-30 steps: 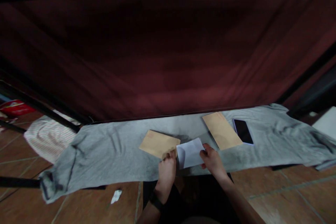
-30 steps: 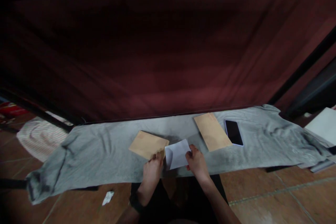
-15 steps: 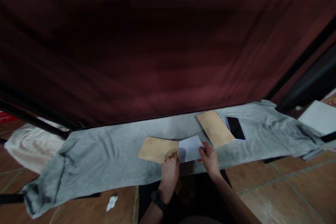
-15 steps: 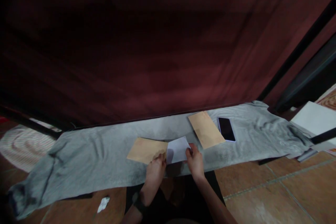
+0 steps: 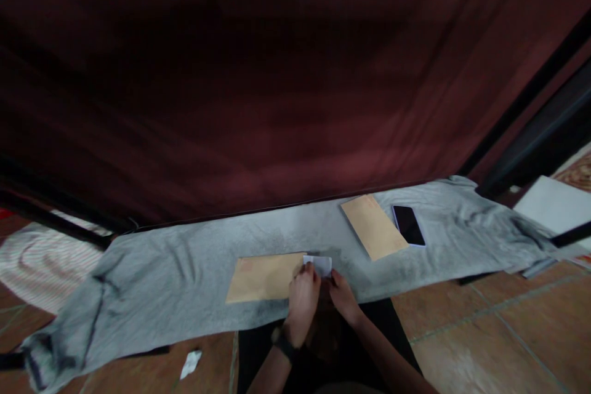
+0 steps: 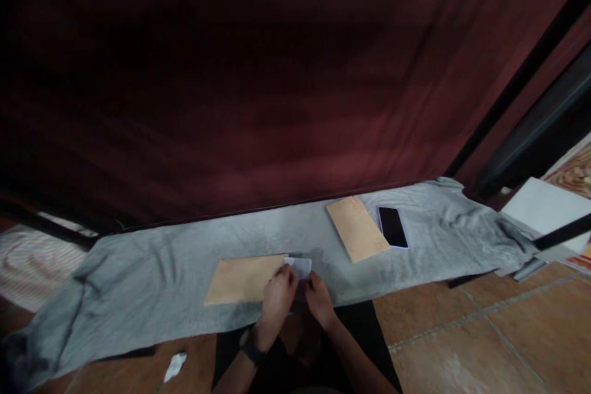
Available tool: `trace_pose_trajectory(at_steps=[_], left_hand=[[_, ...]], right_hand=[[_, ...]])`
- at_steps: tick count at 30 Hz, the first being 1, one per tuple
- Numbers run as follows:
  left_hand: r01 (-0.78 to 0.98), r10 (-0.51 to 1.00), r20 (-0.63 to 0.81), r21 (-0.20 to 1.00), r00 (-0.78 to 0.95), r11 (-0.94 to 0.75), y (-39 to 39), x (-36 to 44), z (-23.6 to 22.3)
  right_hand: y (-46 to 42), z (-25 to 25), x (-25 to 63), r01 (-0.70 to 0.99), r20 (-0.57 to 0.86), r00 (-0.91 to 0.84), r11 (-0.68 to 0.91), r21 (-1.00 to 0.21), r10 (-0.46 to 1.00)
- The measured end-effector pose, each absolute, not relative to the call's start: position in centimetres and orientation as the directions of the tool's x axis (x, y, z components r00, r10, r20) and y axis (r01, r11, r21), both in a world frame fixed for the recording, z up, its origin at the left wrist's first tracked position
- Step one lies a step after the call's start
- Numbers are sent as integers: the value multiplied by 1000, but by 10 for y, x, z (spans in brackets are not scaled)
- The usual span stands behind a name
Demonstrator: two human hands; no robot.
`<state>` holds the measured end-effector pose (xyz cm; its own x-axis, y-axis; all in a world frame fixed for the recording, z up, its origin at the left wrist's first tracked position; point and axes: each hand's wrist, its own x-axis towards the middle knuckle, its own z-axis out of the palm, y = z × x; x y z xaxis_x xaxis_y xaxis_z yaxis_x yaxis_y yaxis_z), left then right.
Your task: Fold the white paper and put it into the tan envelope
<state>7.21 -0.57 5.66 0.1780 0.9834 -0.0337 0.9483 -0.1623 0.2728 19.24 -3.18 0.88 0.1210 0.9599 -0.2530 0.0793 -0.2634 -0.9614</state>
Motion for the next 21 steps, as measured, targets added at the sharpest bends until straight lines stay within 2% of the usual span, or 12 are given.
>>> trace_pose_trajectory(at_steps=[3, 5, 6, 7, 8, 12, 16, 18, 21], left_hand=[[952, 989, 135, 288, 69, -105, 7, 19, 56], [952, 935, 309, 295, -173, 79, 20, -29, 49], [927, 904, 311, 321, -295, 193, 26, -52, 43], [890, 886, 258, 356, -385, 284, 31, -73, 37], [870, 892, 208, 389, -402, 302, 35, -90, 30], [803, 925, 190, 572, -330, 169, 38, -113, 10], [550, 888, 56, 802, -457, 233, 37, -101, 6], [445, 866, -5, 856, -501, 262, 42, -96, 7], [403, 864, -18, 880, -503, 253, 51, -90, 6]], right_hand=[[-29, 0, 204, 9, -321, 109, -324, -946, 941], [-28, -4, 210, -3, -325, 90, -326, -945, 941], [-27, -6, 212, -2, -324, 76, -325, -946, 943], [-26, -8, 213, 4, -322, 61, -323, -946, 945], [-25, -9, 214, 15, -318, 50, -319, -948, 947], [-15, -11, 215, 62, -297, 59, -301, -952, 953], [-4, -11, 219, 98, -296, 61, -301, -949, 953], [0, -11, 217, 123, -292, 64, -298, -947, 954], [4, -12, 207, 166, -267, 109, -282, -945, 958]])
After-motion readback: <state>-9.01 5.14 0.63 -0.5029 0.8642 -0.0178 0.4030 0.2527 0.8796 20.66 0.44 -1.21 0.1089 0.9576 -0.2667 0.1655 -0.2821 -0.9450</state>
